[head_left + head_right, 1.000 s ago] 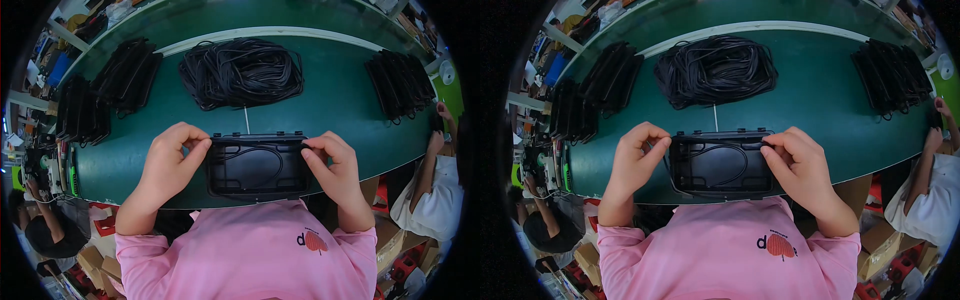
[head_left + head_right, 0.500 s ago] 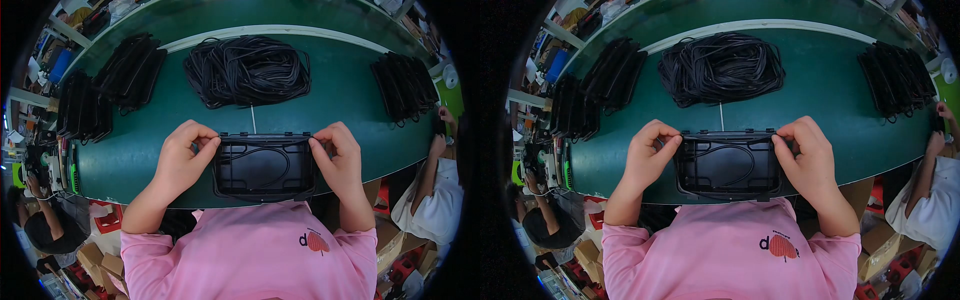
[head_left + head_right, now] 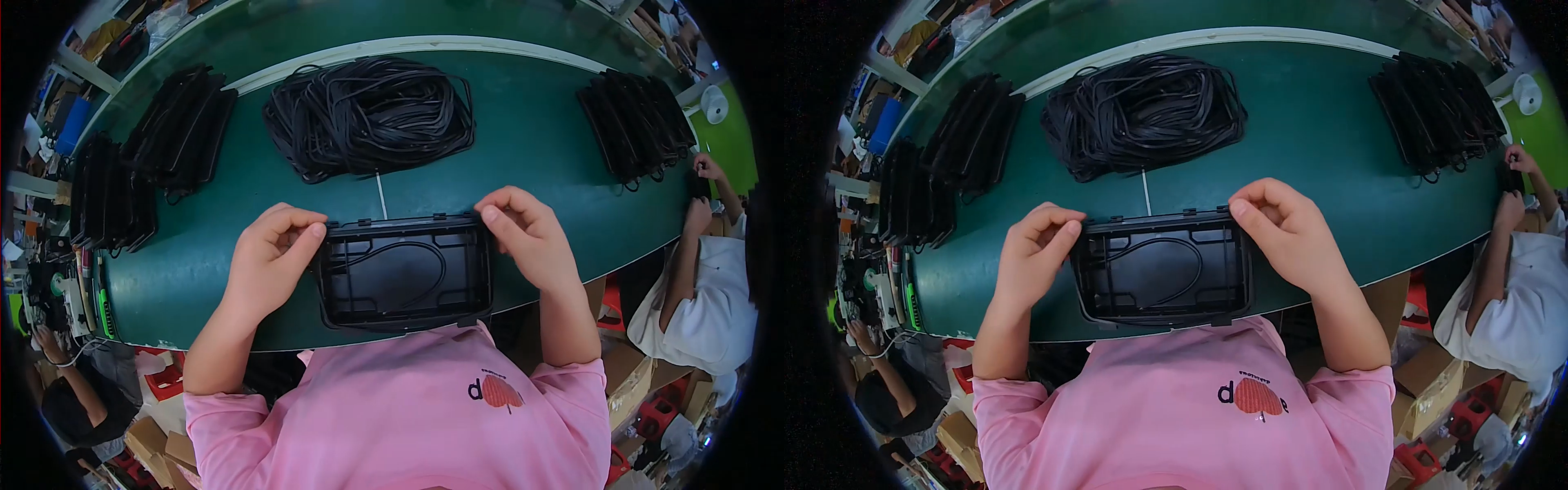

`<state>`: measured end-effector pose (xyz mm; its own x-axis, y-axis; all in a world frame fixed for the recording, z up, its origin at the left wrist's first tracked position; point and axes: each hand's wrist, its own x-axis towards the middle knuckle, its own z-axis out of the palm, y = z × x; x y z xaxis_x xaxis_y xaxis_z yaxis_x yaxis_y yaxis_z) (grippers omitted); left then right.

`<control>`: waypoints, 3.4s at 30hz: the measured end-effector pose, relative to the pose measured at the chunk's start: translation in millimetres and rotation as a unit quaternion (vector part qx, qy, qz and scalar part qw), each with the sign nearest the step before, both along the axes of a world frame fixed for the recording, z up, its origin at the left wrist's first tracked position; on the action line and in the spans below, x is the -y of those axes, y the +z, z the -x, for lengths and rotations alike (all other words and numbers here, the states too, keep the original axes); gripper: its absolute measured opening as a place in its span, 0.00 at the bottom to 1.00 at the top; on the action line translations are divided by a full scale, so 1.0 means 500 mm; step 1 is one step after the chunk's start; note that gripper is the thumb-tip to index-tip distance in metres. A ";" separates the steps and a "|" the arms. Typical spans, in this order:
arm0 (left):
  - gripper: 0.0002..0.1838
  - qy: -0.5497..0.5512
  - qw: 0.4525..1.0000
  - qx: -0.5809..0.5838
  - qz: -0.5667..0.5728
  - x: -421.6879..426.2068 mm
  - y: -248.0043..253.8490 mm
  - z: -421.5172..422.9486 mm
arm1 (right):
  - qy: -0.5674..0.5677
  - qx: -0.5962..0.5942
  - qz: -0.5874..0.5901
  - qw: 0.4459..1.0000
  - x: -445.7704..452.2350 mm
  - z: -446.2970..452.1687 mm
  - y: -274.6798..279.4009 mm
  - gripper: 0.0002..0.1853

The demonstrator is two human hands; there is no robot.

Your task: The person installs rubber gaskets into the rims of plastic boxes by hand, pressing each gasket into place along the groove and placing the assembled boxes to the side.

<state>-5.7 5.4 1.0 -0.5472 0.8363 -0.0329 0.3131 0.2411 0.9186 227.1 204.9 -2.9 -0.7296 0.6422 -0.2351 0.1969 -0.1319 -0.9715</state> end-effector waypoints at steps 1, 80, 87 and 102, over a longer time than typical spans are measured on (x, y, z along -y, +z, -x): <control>0.06 -0.003 0.999 0.038 0.017 -0.002 0.005 -0.001 | -0.003 0.002 -0.002 1.000 0.000 0.000 -0.001 0.06; 0.06 0.013 0.969 0.240 0.054 0.001 -0.007 0.020 | -0.031 0.007 0.009 0.999 0.022 -0.006 -0.029 0.10; 0.04 0.021 0.987 0.162 0.001 0.008 -0.020 -0.009 | -0.020 0.003 -0.097 0.995 0.020 -0.010 -0.053 0.11; 0.08 0.039 0.979 0.195 0.039 0.018 -0.019 -0.013 | 0.001 0.016 -0.177 0.984 0.035 -0.020 -0.049 0.11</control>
<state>0.7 -3.7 -8.8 -0.5423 0.7792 -0.3142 -0.0797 0.3246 0.9425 237.1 187.4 -27.5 -0.7270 0.6864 -0.0190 0.2279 0.2151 -0.9496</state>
